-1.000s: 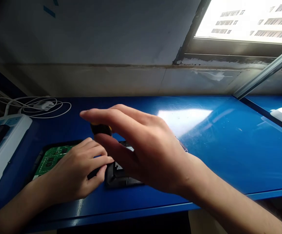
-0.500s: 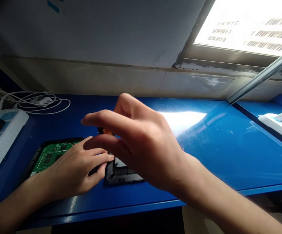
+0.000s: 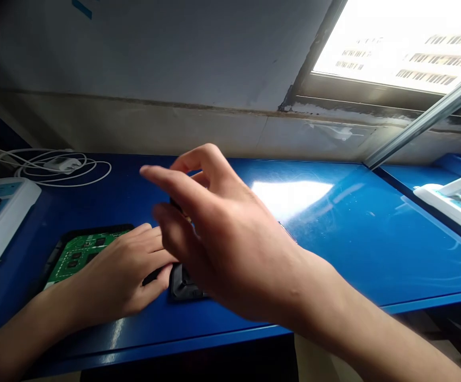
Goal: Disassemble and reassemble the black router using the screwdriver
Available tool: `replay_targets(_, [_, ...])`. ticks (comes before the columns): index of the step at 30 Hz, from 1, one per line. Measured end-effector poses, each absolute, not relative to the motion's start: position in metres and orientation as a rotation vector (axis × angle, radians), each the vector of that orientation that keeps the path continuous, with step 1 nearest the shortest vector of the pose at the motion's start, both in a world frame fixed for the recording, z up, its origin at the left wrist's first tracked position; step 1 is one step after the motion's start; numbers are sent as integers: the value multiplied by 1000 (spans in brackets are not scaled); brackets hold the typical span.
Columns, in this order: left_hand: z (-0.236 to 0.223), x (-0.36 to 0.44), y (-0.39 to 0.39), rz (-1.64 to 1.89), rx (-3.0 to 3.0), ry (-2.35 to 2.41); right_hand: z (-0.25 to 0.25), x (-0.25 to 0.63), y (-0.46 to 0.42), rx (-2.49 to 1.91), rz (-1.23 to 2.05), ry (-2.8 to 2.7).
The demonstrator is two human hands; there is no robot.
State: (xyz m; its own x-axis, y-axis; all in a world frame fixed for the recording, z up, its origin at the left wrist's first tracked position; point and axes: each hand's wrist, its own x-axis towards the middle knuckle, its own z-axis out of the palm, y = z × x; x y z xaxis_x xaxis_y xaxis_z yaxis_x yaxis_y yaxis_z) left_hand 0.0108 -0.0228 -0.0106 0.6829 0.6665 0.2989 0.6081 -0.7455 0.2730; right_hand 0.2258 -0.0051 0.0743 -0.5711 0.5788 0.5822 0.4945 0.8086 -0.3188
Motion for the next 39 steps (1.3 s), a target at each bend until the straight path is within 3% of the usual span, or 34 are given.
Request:
replay_targets(5, [-10, 11, -23, 576, 2715, 1045, 80, 228, -7, -682, 294, -2380])
replay_targets(12, [-10, 11, -22, 570, 2698, 1052, 75, 223, -1, -740, 161, -2324])
replay_targets(18, [-11, 11, -22, 597, 2716, 1038, 83, 230, -5, -708, 338, -2402])
replay_targets(24, [-10, 11, -23, 576, 2694, 1037, 85, 229, -7, -795, 227, -2394])
replay_targets(30, [-8, 12, -22, 585, 2706, 1042, 96, 236, -11, -802, 450, -2482])
replay_targets(39, [-10, 11, -22, 548, 2687, 1038, 98, 233, -14, -859, 277, -2580])
